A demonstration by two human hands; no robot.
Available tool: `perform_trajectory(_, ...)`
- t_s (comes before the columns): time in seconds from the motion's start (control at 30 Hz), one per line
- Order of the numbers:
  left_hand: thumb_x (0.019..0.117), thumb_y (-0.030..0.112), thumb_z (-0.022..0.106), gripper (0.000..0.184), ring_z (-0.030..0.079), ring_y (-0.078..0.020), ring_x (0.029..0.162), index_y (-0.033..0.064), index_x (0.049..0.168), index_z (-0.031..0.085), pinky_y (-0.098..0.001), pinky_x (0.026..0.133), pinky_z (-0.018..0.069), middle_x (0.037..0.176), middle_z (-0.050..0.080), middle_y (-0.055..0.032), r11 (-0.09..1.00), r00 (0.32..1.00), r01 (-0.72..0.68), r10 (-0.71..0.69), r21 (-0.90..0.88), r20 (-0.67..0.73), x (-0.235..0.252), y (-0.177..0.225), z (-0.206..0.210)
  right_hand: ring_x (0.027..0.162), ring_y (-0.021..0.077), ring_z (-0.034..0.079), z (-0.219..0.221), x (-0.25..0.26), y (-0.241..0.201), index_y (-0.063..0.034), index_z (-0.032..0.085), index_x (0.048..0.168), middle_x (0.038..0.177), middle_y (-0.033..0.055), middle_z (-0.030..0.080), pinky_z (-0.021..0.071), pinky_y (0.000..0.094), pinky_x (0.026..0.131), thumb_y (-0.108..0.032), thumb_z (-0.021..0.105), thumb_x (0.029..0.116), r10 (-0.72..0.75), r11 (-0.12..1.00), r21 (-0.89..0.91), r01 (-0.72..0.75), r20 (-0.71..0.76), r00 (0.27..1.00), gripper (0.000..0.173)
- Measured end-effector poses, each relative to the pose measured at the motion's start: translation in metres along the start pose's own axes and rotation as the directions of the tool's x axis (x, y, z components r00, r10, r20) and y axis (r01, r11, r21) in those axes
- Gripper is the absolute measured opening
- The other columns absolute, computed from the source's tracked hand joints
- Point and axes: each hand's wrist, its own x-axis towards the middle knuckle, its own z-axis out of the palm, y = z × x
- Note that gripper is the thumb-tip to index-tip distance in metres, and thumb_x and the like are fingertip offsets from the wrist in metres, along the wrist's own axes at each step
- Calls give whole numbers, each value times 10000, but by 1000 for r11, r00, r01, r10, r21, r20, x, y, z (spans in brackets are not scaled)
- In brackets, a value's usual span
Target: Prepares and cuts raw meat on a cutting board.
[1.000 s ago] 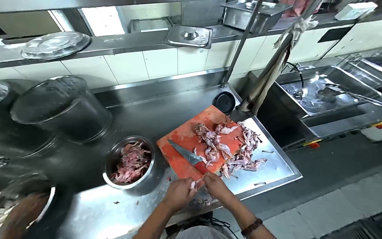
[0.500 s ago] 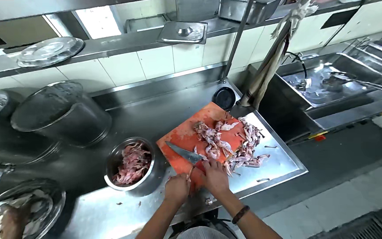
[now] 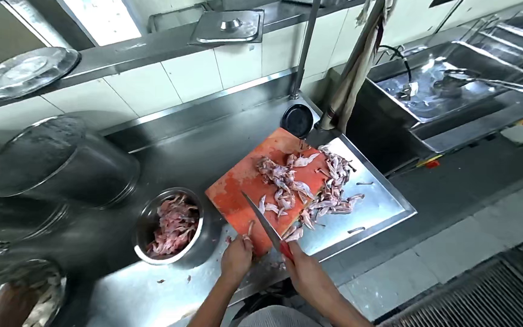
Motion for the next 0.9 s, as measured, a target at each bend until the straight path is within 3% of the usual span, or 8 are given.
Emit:
perform_trajectory(0.07,1113,403,280,526,681,-307,1139,65,1264,654,-556,998,526,1186,710,-156,995,1000,-21,19,-99,-15,4,-7,4,929,346,729,12,-16,9,-130,494,1429,1017,160,719,587,545,824,-400,476,1071,14,1000,20,-15,47,999,449)
perform_trajectory(0.17,1119,383,280,525,664,-297,1192,54,1301,646,-541,1046,509,1241,697,-162,988,1000,-29,26,-151,-17,7,-10,5,974,360,724,26,-20,24,-138,483,1428,1061,172,716,579,561,847,-406,464,1072,13,1000,3,-14,149,989,445)
perform_trajectory(0.5,1121,376,259,530,671,-312,1159,46,1280,641,-551,1012,517,1205,697,-177,996,996,-67,63,-64,-61,3,-7,8,961,373,719,26,-20,37,-135,454,1429,1019,181,706,570,573,848,-400,430,1084,-59,998,15,57,233,971,435)
perform_trajectory(0.63,1120,378,254,522,677,-315,1152,58,1286,632,-555,993,526,1196,701,-171,998,996,-52,50,-26,-69,1,-3,10,949,380,718,27,-29,45,-135,411,1486,997,190,705,566,575,856,-391,436,1083,-71,997,30,65,249,966,478)
perform_trajectory(0.77,1117,384,262,516,673,-320,1173,69,1297,628,-553,999,525,1210,703,-167,997,999,-30,33,77,-42,1,4,5,1034,407,710,39,-21,26,-149,411,1480,1110,201,700,566,594,876,-403,391,1097,107,986,-154,-71,239,965,461)
perform_trajectory(0.9,1108,392,294,508,673,-313,1171,60,1259,648,-539,998,526,1193,705,-167,989,999,-43,48,141,-27,7,5,0,1037,410,714,46,-13,-9,-177,401,1487,1204,200,673,584,591,840,-309,346,1107,236,950,-251,-186,187,954,406)
